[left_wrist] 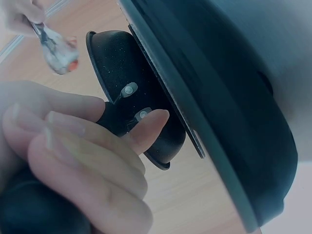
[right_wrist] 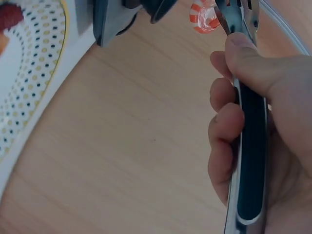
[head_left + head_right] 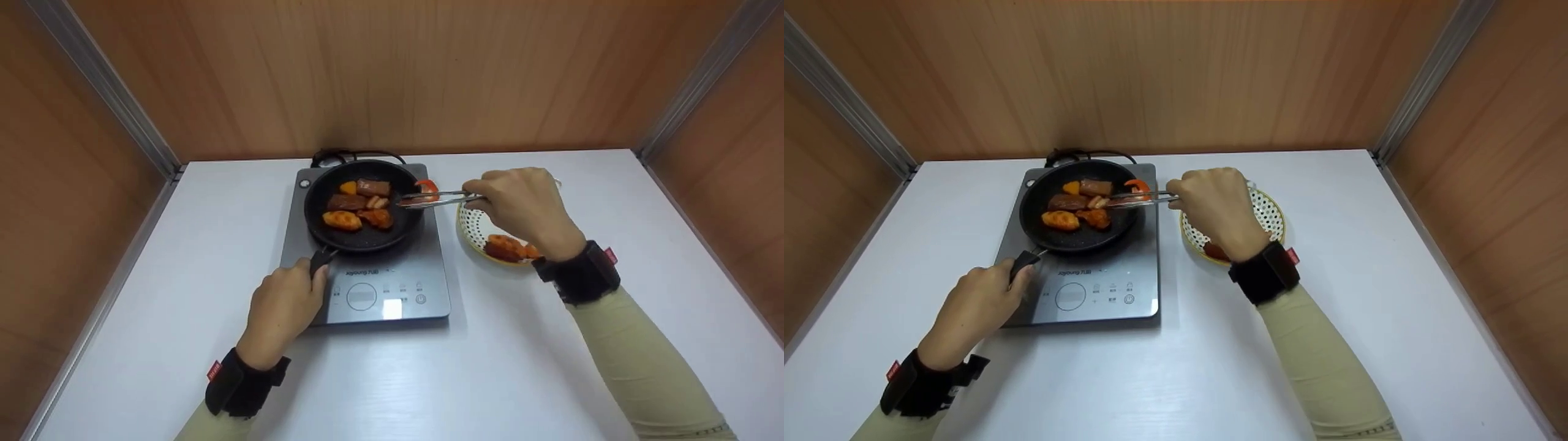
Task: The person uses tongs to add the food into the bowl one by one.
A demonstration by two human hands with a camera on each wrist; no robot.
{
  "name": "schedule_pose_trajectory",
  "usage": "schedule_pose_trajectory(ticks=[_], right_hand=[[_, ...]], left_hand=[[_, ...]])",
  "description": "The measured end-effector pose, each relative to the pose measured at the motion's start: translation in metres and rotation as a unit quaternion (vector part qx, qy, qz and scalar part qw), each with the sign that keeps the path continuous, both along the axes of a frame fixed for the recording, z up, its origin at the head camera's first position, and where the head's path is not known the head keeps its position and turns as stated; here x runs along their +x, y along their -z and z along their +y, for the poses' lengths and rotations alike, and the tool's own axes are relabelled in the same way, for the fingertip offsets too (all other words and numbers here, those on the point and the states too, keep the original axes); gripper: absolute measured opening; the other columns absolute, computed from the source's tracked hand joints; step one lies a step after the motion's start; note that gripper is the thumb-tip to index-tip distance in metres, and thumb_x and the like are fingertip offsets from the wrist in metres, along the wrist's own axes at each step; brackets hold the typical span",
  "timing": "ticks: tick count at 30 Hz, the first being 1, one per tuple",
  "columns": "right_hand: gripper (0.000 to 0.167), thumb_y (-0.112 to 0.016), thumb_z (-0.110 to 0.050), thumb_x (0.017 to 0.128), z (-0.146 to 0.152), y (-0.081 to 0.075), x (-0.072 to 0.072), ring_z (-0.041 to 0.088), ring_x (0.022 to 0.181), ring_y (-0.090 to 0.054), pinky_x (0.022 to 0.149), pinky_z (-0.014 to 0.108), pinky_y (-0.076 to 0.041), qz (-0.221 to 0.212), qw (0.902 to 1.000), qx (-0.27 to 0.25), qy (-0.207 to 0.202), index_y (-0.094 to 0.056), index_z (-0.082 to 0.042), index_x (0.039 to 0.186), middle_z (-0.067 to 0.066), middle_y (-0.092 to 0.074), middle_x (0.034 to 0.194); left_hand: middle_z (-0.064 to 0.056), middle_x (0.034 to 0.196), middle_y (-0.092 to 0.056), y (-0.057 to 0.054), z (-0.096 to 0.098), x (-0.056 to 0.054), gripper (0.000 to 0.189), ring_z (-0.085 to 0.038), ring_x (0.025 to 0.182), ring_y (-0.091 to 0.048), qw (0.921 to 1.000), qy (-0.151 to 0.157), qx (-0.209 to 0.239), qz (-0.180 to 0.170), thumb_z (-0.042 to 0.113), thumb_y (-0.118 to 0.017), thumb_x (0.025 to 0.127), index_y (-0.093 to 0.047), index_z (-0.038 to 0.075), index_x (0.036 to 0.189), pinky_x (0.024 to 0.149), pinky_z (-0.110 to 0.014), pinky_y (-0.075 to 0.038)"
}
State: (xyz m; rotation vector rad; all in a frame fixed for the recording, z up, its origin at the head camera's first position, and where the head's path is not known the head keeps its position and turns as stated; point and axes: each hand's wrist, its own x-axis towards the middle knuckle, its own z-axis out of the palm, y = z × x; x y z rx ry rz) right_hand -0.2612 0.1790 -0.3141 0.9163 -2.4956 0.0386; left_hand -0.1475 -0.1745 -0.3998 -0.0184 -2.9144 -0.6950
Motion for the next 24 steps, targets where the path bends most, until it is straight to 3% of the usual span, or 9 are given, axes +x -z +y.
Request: schedule_pose_trajectory(ticks=[2, 7, 11, 16, 19, 24], right_hand=[[0.016, -0.087, -0.023, 0.09, -0.008, -0.006, -0.008, 0.022, 0.052, -0.052, 0.048, 0.037, -0.037, 0.005, 0.9995, 0.029, -0.009, -0.083, -0.019, 0.104, 0.002, -0.07, 0.072], [0.014, -0.09, -0.021, 0.086, -0.023, -0.017, -0.023, 0.029, 0.059, -0.063, 0.053, 0.044, -0.044, 0.015, 0.9967, 0.075, -0.028, -0.083, -0.019, 0.097, 0.005, -0.073, 0.073], [0.017, -0.09, -0.024, 0.085, -0.037, -0.025, -0.029, 0.034, 0.069, -0.069, 0.063, 0.048, -0.049, 0.012, 0.993, 0.115, -0.021, -0.083, -0.02, 0.1, 0.007, -0.077, 0.082], [0.015, -0.09, -0.024, 0.08, -0.054, -0.031, -0.033, 0.033, 0.075, -0.07, 0.077, 0.05, -0.046, 0.041, 0.9852, 0.166, -0.012, -0.084, -0.021, 0.094, 0.007, -0.078, 0.085], [0.005, -0.083, -0.017, 0.086, -0.062, -0.032, -0.037, 0.033, 0.077, -0.067, 0.082, 0.051, -0.043, 0.056, 0.9802, 0.19, 0.0, -0.083, -0.02, 0.089, 0.007, -0.077, 0.084], [0.025, -0.065, -0.007, 0.098, -0.073, -0.031, -0.044, 0.031, 0.078, -0.062, 0.084, 0.05, -0.04, 0.065, 0.9741, 0.215, 0.031, -0.081, -0.016, 0.081, 0.01, -0.072, 0.079]], left_hand=[[-0.008, 0.064, -0.056, 0.0, 0.0, 0.0, 0.035, -0.022, 0.055, -0.053, 1.0, -0.001, 0.001, -0.003, 0.028, -0.06, 0.109, -0.063, 0.001, 0.088, 0.046, -0.034, -0.036], [-0.009, 0.065, -0.057, -0.001, 0.001, 0.0, 0.035, -0.022, 0.056, -0.053, 0.9999, -0.003, 0.004, -0.01, 0.029, -0.06, 0.109, -0.064, 0.001, 0.089, 0.046, -0.034, -0.037], [-0.009, 0.064, -0.056, -0.002, 0.0, 0.0, 0.035, -0.023, 0.055, -0.053, 1.0, -0.004, 0.001, -0.009, 0.029, -0.06, 0.109, -0.063, 0.001, 0.088, 0.046, -0.034, -0.036], [-0.009, 0.065, -0.056, -0.001, 0.001, 0.0, 0.035, -0.023, 0.056, -0.053, 1.0, -0.005, 0.0, -0.009, 0.029, -0.06, 0.109, -0.063, 0.001, 0.088, 0.046, -0.034, -0.036], [-0.008, 0.064, -0.055, -0.001, 0.001, 0.0, 0.035, -0.022, 0.055, -0.052, 0.9999, -0.006, 0.002, -0.008, 0.029, -0.06, 0.109, -0.062, 0.001, 0.087, 0.046, -0.034, -0.036], [-0.008, 0.063, -0.056, 0.001, 0.003, 0.0, 0.036, -0.022, 0.054, -0.052, 1.0, 0.0, 0.0, 0.007, 0.028, -0.062, 0.108, -0.062, 0.002, 0.084, 0.045, -0.033, -0.036]])
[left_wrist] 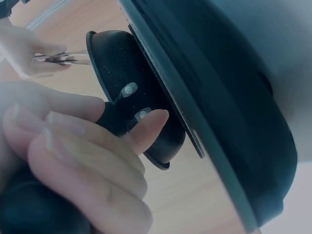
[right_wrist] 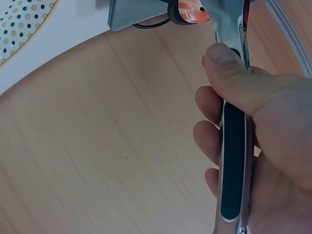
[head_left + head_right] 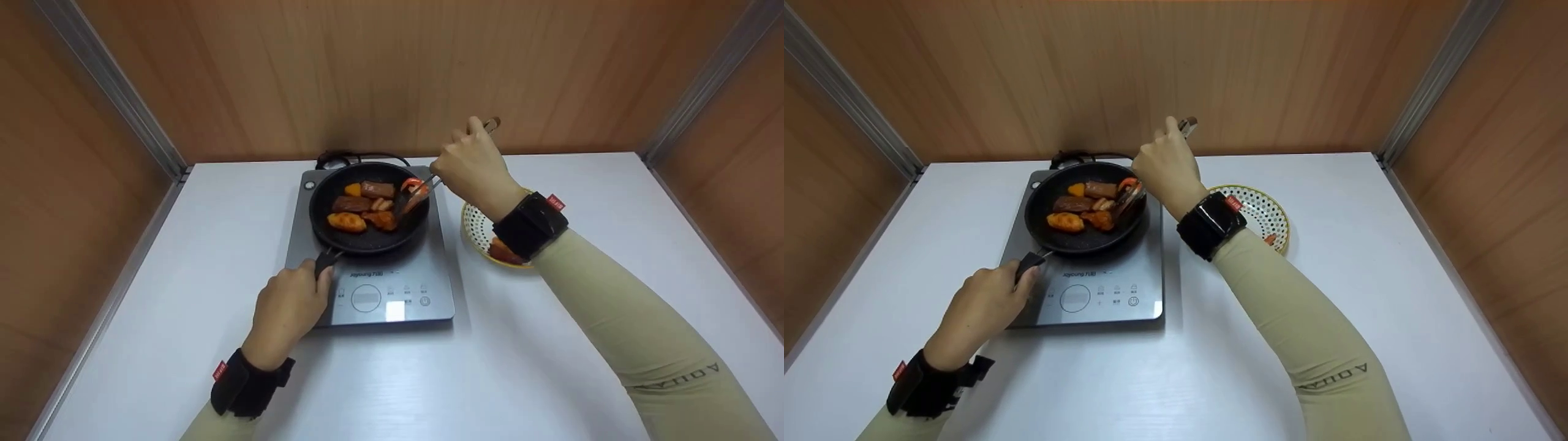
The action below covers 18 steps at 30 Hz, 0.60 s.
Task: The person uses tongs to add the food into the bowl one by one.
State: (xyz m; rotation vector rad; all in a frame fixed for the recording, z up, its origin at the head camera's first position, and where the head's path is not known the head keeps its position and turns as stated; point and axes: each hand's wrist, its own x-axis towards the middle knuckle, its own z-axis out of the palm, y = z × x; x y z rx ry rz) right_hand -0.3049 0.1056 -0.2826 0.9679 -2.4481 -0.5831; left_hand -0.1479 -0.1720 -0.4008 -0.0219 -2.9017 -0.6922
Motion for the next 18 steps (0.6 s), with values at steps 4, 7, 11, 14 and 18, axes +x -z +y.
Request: schedule_pose_trajectory(ticks=[4, 7, 11, 14, 18], right_hand=[[0.028, -0.061, -0.007, 0.099, -0.007, 0.004, -0.005, 0.032, 0.082, -0.063, 0.087, 0.05, -0.04, 0.005, 0.9999, 0.015, 0.004, -0.081, -0.014, 0.081, 0.011, -0.074, 0.081], [0.027, -0.06, -0.008, 0.099, -0.01, 0.007, -0.008, 0.033, 0.086, -0.063, 0.089, 0.051, -0.039, 0.003, 0.9996, 0.025, 0.014, -0.082, -0.014, 0.084, 0.011, -0.075, 0.086], [0.027, -0.06, -0.011, 0.1, -0.007, 0.011, -0.012, 0.033, 0.088, -0.063, 0.089, 0.051, -0.038, -0.009, 0.9993, 0.017, 0.032, -0.082, -0.016, 0.087, 0.011, -0.075, 0.089], [0.026, -0.059, -0.013, 0.101, -0.002, 0.013, -0.013, 0.034, 0.088, -0.062, 0.089, 0.052, -0.039, -0.018, 0.9992, -0.002, 0.035, -0.082, -0.017, 0.089, 0.011, -0.075, 0.088], [0.027, -0.058, -0.017, 0.102, 0.001, 0.01, -0.011, 0.034, 0.089, -0.063, 0.089, 0.052, -0.039, -0.014, 0.9991, -0.018, 0.036, -0.083, -0.018, 0.093, 0.012, -0.074, 0.089]], left_hand=[[-0.008, 0.063, -0.056, 0.001, 0.001, 0.0, 0.035, -0.022, 0.054, -0.052, 1.0, 0.004, -0.002, 0.006, 0.027, -0.062, 0.108, -0.062, 0.001, 0.084, 0.045, -0.034, -0.037], [-0.009, 0.063, -0.056, 0.0, 0.001, 0.0, 0.035, -0.022, 0.054, -0.053, 1.0, 0.004, 0.0, 0.007, 0.027, -0.062, 0.108, -0.063, 0.001, 0.085, 0.045, -0.034, -0.037], [-0.009, 0.064, -0.056, 0.0, 0.002, 0.0, 0.035, -0.022, 0.054, -0.053, 1.0, 0.004, 0.001, 0.003, 0.027, -0.062, 0.108, -0.063, 0.0, 0.085, 0.045, -0.034, -0.037], [-0.008, 0.063, -0.056, -0.001, 0.003, 0.0, 0.035, -0.022, 0.054, -0.052, 1.0, 0.004, -0.001, -0.001, 0.027, -0.062, 0.108, -0.063, 0.001, 0.085, 0.045, -0.033, -0.037], [-0.008, 0.063, -0.056, -0.003, 0.002, 0.001, 0.035, -0.022, 0.054, -0.053, 1.0, 0.003, -0.003, -0.002, 0.027, -0.062, 0.108, -0.063, 0.001, 0.085, 0.046, -0.033, -0.037]])
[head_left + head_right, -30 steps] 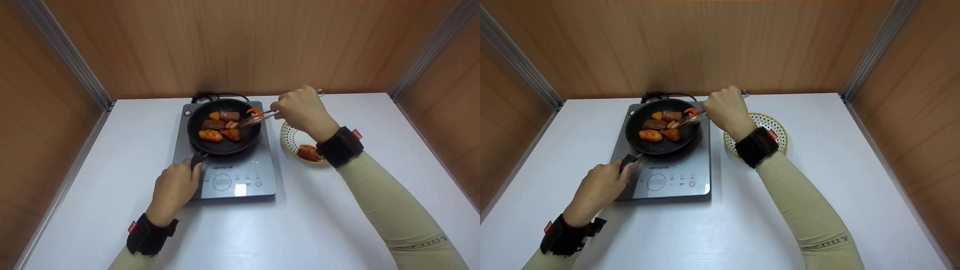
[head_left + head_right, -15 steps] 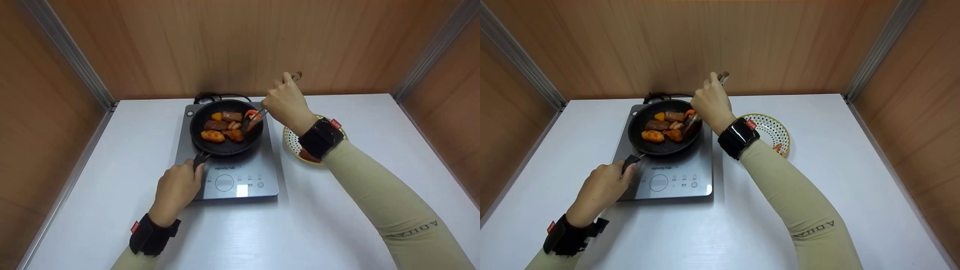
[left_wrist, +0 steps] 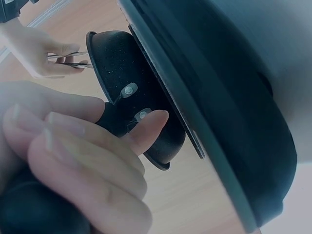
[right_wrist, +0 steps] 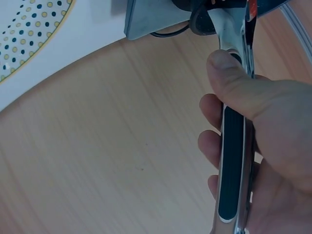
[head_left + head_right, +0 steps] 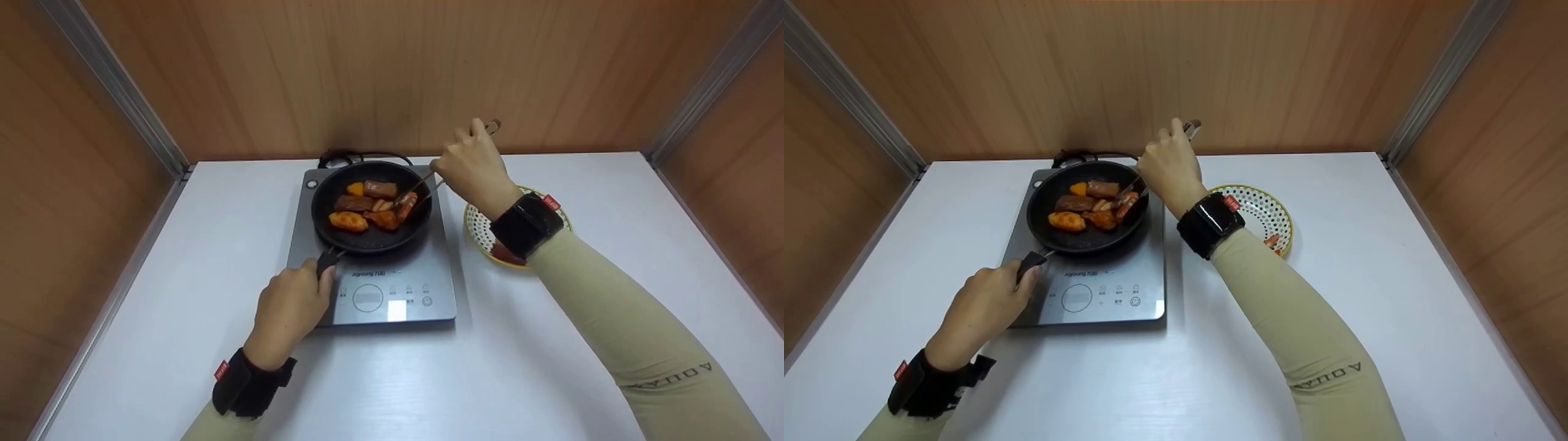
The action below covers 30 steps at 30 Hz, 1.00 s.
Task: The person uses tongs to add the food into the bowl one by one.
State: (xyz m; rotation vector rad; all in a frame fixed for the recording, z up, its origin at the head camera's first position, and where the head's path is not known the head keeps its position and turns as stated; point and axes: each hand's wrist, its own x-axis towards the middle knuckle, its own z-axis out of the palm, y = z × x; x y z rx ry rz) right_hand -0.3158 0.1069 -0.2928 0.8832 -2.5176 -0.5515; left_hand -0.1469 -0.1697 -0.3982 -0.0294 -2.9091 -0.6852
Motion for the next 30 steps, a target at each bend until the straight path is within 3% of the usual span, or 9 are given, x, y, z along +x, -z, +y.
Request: schedule_pose_trajectory(ticks=[7, 10, 14, 23, 30], right_hand=[[0.026, -0.058, -0.023, 0.105, 0.003, -0.005, 0.003, 0.036, 0.088, -0.065, 0.088, 0.052, -0.042, 0.006, 0.9997, -0.018, 0.017, -0.084, -0.019, 0.102, 0.015, -0.073, 0.093], [0.014, -0.072, -0.022, 0.098, 0.008, -0.005, 0.007, 0.038, 0.089, -0.068, 0.086, 0.052, -0.045, -0.003, 0.9996, -0.024, 0.014, -0.082, -0.017, 0.107, 0.015, -0.074, 0.096], [0.031, -0.087, -0.026, 0.087, 0.021, -0.008, 0.014, 0.043, 0.09, -0.07, 0.081, 0.054, -0.051, -0.033, 0.9986, -0.035, 0.021, -0.078, -0.014, 0.113, 0.016, -0.076, 0.101], [0.035, -0.086, -0.024, 0.091, 0.068, -0.017, 0.03, 0.042, 0.079, -0.07, 0.064, 0.055, -0.052, -0.08, 0.9863, -0.138, 0.04, -0.075, -0.008, 0.12, 0.017, -0.076, 0.101], [0.039, -0.08, -0.03, 0.095, 0.106, -0.016, 0.053, 0.038, 0.086, -0.07, 0.059, 0.054, -0.051, -0.121, 0.969, -0.196, 0.089, -0.072, -0.01, 0.127, 0.015, -0.076, 0.107]], left_hand=[[-0.008, 0.064, -0.056, -0.001, -0.002, 0.002, 0.035, -0.022, 0.054, -0.053, 0.9999, -0.003, 0.006, -0.008, 0.028, -0.06, 0.109, -0.063, 0.001, 0.088, 0.046, -0.033, -0.037], [-0.008, 0.063, -0.056, 0.0, -0.002, 0.001, 0.035, -0.021, 0.054, -0.053, 1.0, -0.001, 0.0, -0.003, 0.027, -0.061, 0.109, -0.063, 0.0, 0.086, 0.045, -0.033, -0.037], [-0.009, 0.063, -0.056, 0.0, -0.002, 0.001, 0.036, -0.022, 0.054, -0.053, 1.0, -0.001, -0.005, -0.001, 0.028, -0.061, 0.108, -0.063, 0.001, 0.085, 0.045, -0.034, -0.038], [-0.009, 0.064, -0.057, -0.001, -0.003, 0.001, 0.036, -0.022, 0.055, -0.054, 0.9999, -0.004, -0.002, -0.01, 0.029, -0.06, 0.109, -0.062, 0.001, 0.086, 0.045, -0.034, -0.037], [-0.008, 0.065, -0.056, -0.002, -0.007, 0.003, 0.036, -0.022, 0.055, -0.053, 0.9999, -0.006, 0.002, -0.014, 0.029, -0.058, 0.109, -0.061, 0.001, 0.087, 0.046, -0.034, -0.037]])
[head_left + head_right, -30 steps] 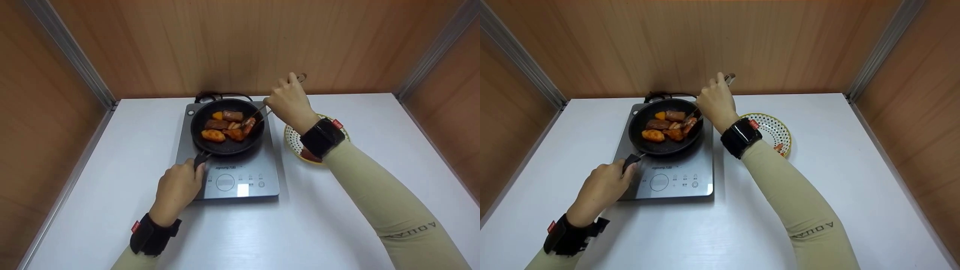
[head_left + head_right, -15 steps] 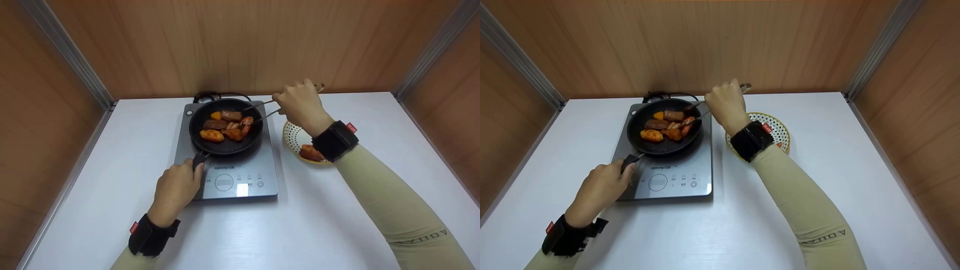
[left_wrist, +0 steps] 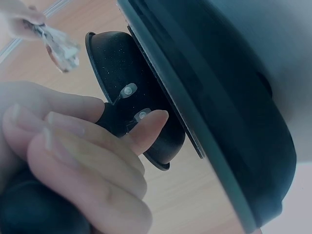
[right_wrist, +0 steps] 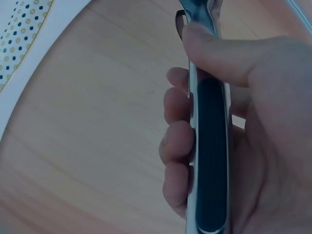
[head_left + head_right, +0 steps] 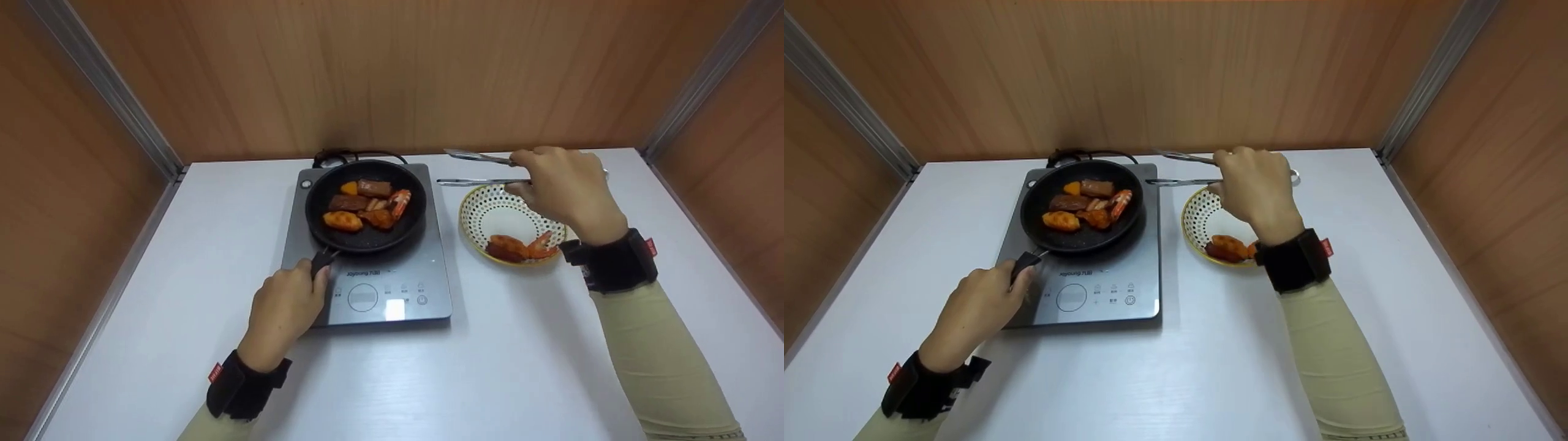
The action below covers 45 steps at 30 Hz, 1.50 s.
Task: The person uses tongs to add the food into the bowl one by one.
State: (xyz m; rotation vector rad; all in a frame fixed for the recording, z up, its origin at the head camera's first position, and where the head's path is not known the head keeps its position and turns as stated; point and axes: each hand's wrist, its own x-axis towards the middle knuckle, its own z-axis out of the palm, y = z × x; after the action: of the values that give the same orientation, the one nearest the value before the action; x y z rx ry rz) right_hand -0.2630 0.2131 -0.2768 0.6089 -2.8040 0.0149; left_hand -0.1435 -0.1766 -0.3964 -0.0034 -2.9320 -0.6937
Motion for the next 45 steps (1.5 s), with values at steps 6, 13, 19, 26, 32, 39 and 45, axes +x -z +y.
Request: schedule_pose_trajectory(ticks=[6, 13, 19, 26, 32, 39, 45], right_hand=[[0.047, -0.073, -0.04, 0.097, 0.029, 0.012, 0.017, 0.036, 0.084, -0.067, 0.061, 0.054, -0.05, -0.063, 0.9971, -0.019, 0.039, -0.07, -0.01, 0.134, 0.016, -0.076, 0.103], [0.058, -0.07, -0.05, 0.097, 0.06, 0.033, 0.029, 0.037, 0.088, -0.066, 0.064, 0.054, -0.051, -0.111, 0.9896, -0.048, 0.078, -0.068, -0.008, 0.137, 0.022, -0.075, 0.113], [0.07, -0.068, -0.062, 0.097, 0.078, 0.047, 0.032, 0.037, 0.09, -0.065, 0.062, 0.05, -0.048, -0.158, 0.9808, -0.061, 0.097, -0.066, -0.007, 0.14, 0.022, -0.074, 0.114], [0.071, -0.064, -0.058, 0.1, 0.09, 0.052, 0.031, 0.043, 0.101, -0.065, 0.068, 0.056, -0.051, -0.21, 0.9701, -0.047, 0.113, -0.062, -0.002, 0.144, 0.03, -0.068, 0.128], [0.072, -0.063, -0.06, 0.101, 0.104, 0.053, 0.032, 0.044, 0.105, -0.066, 0.072, 0.059, -0.052, -0.227, 0.9665, -0.044, 0.111, -0.063, -0.002, 0.143, 0.03, -0.066, 0.133], [0.075, -0.063, -0.061, 0.1, 0.114, 0.053, 0.035, 0.024, 0.071, -0.061, 0.056, 0.039, -0.044, -0.303, 0.9417, -0.069, 0.129, -0.06, -0.001, 0.144, 0.01, -0.07, 0.081], [0.071, -0.066, -0.056, 0.099, 0.111, 0.054, 0.033, 0.021, 0.065, -0.058, 0.055, 0.037, -0.042, -0.331, 0.9316, -0.067, 0.134, -0.061, -0.001, 0.144, 0.006, -0.065, 0.073]], left_hand=[[-0.009, 0.065, -0.056, 0.0, -0.001, 0.0, 0.035, -0.023, 0.055, -0.053, 1.0, 0.0, -0.003, 0.004, 0.028, -0.059, 0.109, -0.062, 0.0, 0.087, 0.046, -0.034, -0.037], [-0.01, 0.063, -0.056, 0.002, 0.0, -0.002, 0.035, -0.022, 0.054, -0.052, 0.9998, 0.004, -0.011, 0.018, 0.027, -0.061, 0.108, -0.064, -0.002, 0.088, 0.044, -0.032, -0.036], [-0.009, 0.063, -0.055, 0.002, 0.0, -0.001, 0.035, -0.022, 0.053, -0.051, 0.9999, 0.005, -0.005, 0.015, 0.026, -0.06, 0.109, -0.063, -0.001, 0.088, 0.044, -0.032, -0.036], [-0.007, 0.062, -0.054, 0.001, -0.001, -0.001, 0.035, -0.021, 0.053, -0.051, 0.9999, 0.005, 0.002, 0.013, 0.027, -0.06, 0.109, -0.062, 0.0, 0.087, 0.044, -0.032, -0.035], [-0.008, 0.062, -0.055, 0.0, 0.0, -0.001, 0.035, -0.021, 0.053, -0.051, 0.9999, 0.004, 0.002, 0.01, 0.027, -0.059, 0.109, -0.062, 0.0, 0.086, 0.044, -0.032, -0.035], [-0.008, 0.062, -0.054, 0.0, -0.001, -0.001, 0.035, -0.022, 0.053, -0.051, 0.9999, 0.005, -0.001, 0.009, 0.027, -0.059, 0.109, -0.061, 0.001, 0.085, 0.044, -0.033, -0.036], [-0.008, 0.062, -0.054, 0.0, 0.0, -0.001, 0.035, -0.021, 0.053, -0.051, 1.0, 0.002, 0.004, 0.002, 0.027, -0.059, 0.109, -0.061, 0.002, 0.085, 0.045, -0.032, -0.035]])
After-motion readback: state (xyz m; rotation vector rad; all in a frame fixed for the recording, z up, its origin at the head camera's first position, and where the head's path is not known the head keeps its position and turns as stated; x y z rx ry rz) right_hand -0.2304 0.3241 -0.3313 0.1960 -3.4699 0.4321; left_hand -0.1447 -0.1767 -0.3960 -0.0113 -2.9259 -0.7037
